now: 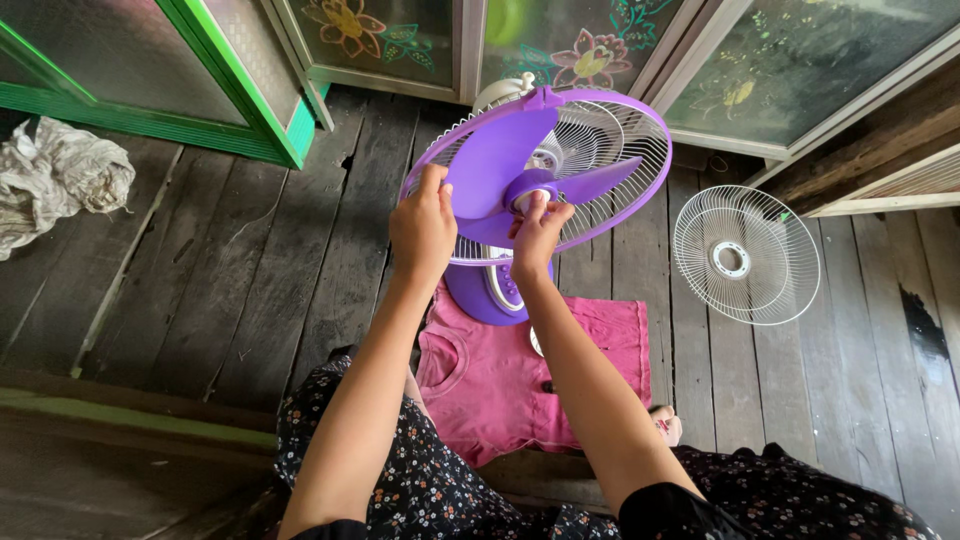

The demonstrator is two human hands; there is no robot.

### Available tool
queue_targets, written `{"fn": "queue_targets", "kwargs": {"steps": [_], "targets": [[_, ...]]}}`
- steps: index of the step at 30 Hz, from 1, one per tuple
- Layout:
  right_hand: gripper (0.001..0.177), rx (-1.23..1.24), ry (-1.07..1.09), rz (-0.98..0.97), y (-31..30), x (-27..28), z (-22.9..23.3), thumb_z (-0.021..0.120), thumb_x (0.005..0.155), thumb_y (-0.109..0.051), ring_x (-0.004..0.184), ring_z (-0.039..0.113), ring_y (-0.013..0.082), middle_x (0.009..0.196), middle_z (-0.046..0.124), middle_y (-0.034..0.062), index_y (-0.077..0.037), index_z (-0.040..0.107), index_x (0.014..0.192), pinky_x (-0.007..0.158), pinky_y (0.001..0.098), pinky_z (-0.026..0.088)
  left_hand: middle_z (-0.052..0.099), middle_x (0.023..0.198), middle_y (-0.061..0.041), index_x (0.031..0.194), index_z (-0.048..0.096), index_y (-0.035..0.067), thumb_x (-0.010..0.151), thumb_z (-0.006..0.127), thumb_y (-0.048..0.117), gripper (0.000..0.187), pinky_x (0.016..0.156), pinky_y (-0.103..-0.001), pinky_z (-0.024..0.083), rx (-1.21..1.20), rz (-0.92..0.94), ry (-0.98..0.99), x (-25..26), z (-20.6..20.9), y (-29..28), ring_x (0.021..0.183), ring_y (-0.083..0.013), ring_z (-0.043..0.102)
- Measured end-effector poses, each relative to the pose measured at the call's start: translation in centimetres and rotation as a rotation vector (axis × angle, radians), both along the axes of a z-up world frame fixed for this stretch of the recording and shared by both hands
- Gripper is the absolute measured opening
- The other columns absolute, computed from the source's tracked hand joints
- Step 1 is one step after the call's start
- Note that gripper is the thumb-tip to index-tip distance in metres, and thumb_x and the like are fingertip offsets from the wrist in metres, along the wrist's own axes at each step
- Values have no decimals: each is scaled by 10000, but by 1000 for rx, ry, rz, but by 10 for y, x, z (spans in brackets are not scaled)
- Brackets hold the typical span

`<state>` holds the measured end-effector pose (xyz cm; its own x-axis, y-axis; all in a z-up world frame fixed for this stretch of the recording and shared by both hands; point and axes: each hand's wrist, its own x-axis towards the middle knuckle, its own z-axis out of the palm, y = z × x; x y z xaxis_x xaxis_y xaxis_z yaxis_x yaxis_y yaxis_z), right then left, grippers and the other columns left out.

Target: The person sits on the floor and assembles a purple table fan. They attach the fan blades to the motor hub, then place the front wire cage over the blades and use a screwdriver to tighten the central nut securing the cage.

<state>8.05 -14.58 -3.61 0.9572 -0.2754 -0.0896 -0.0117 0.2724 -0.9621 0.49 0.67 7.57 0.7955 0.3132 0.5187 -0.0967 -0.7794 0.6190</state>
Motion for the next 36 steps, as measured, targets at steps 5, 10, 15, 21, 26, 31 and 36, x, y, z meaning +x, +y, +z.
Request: {"fn": "queue_targets", "kwargs": {"steps": [5,10,15,21,26,31,36], "targets": [[315,-245,-26,197,-32,-10,23,552,1065,-319,562,573,181,737,577,102,-94,347,1149,481,342,445,724,785,-140,1123,588,148,997,642,157,137,586,-524,549,11,3,-4,1,3,-1,727,-385,715],[573,-956,-495,75,-38,-38,48,611,985,-245,713,711,371,880,715,169,-38,352,1453,597,494,541,728,800,-144,1129,562,140,1010,620,167,135,590,-536,548,49,27,5,2,-3,-2,729,-392,716],[755,-1109,-199,303,-18,-28,73,640,958,-282,697,698,409,780,720,189,-145,252,1592,673,541,531,730,779,-176,1137,538,70,1027,584,195,172,579,-544,573,166,103,239,-2,-15,4,723,-413,720],[893,-1422,-82,487,2,-30,72,680,879,-289,785,685,497,869,710,274,-147,181,1606,712,597,537,734,814,-201,1046,587,16,995,597,253,243,639,-506,625,354,91,465,-19,-12,13,782,-398,745],[618,-1440,-24,586,-5,-29,44,660,910,-305,877,705,466,942,730,236,-144,415,1454,780,590,550,737,1052,-195,1239,582,20,990,675,225,336,733,-476,614,-12,-234,-61,-21,7,-11,894,-361,751],[496,-1053,-615,476,-34,-30,19,683,832,-174,897,700,444,1022,718,231,-36,574,1296,757,526,562,555,1302,-211,1436,435,38,905,769,221,653,898,-489,551,-141,-156,-66,-7,18,-38,1115,-384,632],[243,-746,-177,459,-47,-21,28,642,955,-223,755,708,203,848,728,122,-17,748,1029,689,366,568,505,1356,-219,1419,451,101,866,760,185,639,1016,-571,422,245,89,-169,3,20,-46,1246,-425,505]]}}
